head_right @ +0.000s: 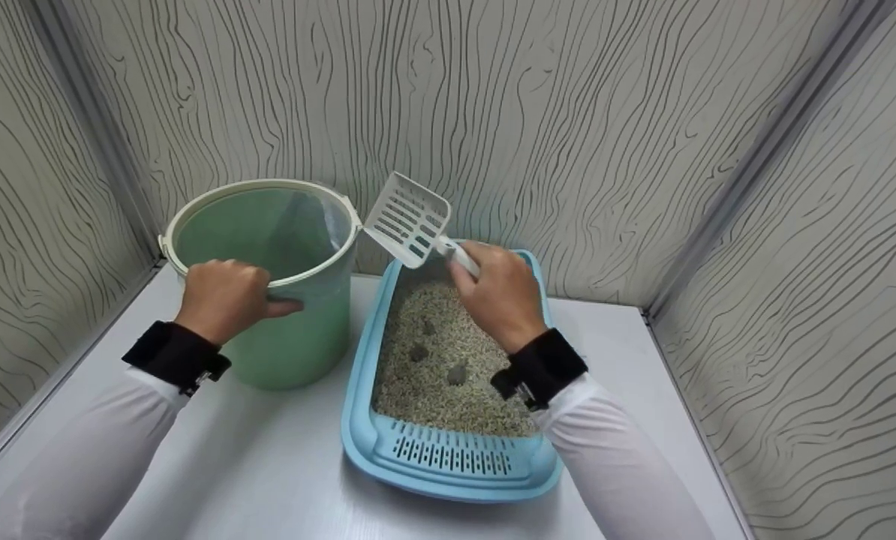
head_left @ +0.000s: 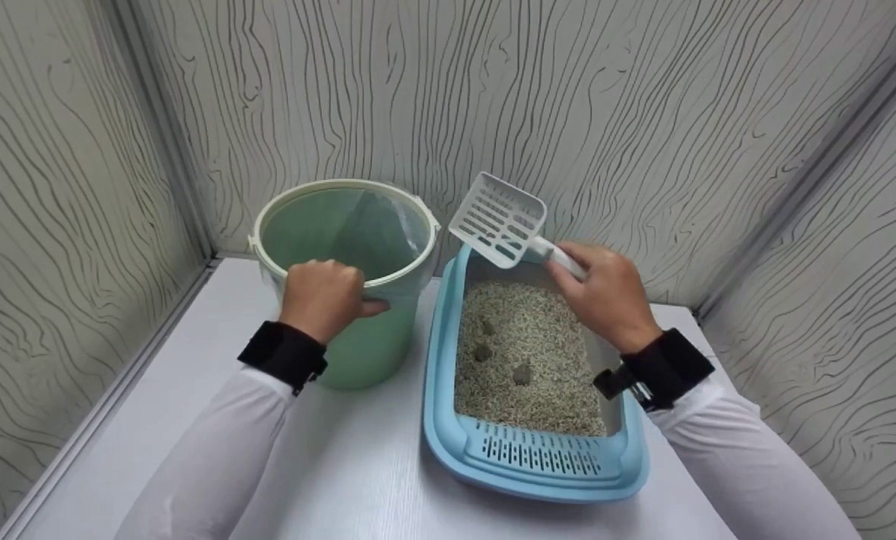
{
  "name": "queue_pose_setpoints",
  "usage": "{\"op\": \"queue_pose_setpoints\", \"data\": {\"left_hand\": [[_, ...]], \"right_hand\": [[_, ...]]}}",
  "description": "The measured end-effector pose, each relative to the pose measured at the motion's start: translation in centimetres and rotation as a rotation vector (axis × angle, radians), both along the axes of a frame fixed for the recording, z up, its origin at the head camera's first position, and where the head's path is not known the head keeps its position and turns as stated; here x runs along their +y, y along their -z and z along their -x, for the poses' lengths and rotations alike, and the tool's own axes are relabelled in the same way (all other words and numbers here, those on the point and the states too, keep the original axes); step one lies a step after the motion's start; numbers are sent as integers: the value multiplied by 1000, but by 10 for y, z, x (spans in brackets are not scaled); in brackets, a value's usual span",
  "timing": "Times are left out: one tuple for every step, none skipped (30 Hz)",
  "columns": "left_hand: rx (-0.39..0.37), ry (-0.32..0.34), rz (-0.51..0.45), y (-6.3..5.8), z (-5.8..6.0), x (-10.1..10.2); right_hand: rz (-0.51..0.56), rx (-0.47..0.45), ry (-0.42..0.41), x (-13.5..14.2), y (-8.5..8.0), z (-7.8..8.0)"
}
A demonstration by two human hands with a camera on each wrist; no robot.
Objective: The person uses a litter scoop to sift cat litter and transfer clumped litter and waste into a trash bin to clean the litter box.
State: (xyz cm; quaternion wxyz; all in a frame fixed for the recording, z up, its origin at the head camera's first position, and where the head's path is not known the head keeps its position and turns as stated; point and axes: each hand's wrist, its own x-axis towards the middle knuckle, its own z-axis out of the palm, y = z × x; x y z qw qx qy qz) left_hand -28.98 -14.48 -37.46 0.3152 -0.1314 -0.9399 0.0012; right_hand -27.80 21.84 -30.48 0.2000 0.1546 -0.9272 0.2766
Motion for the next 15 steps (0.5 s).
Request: {"op": "queue_pose_setpoints", "data": {"left_hand": [[-4, -2, 4, 0, 0, 0], [-5, -4, 7, 0, 0, 0], [-4, -4, 7, -1, 0, 0], [0, -3, 6, -1, 0, 0], [4, -2, 6, -1, 0, 0], [6, -3, 6, 0, 0, 0], [8, -2, 5, 0, 0, 0], [11, 2, 3, 0, 0, 1], [11, 6, 2, 1, 0, 1], [8, 8, 1, 1, 0, 1], [4, 10, 0, 1, 0, 1], [0, 11, -1, 0, 0, 1], [-2, 12, -3, 0, -1, 0], [-3, 9, -3, -1, -1, 0], [-5, 6, -6, -1, -1, 0]], "right_hand": [[-10, 7, 11, 6, 3, -2], [-18, 12, 15, 13, 5, -4], [-30, 18, 19, 19, 8, -6], [-43, 22, 22, 25, 11, -7], [-55, 19, 23, 31, 13, -8], [-66, 15, 26, 36, 16, -8], [-78, 9, 27, 42, 19, -9], [-90, -4, 29, 47, 22, -10], [-106, -19, 33, 52, 24, -11], [-122, -35, 32, 56, 26, -12], [-144, -52, 33, 59, 27, -13], [-169, -70, 34, 62, 28, -14], [-197, -82, 35, 65, 29, -16], [-226, -97, 30, 66, 29, -17], [-254, -111, 27, 68, 30, -17]]}}
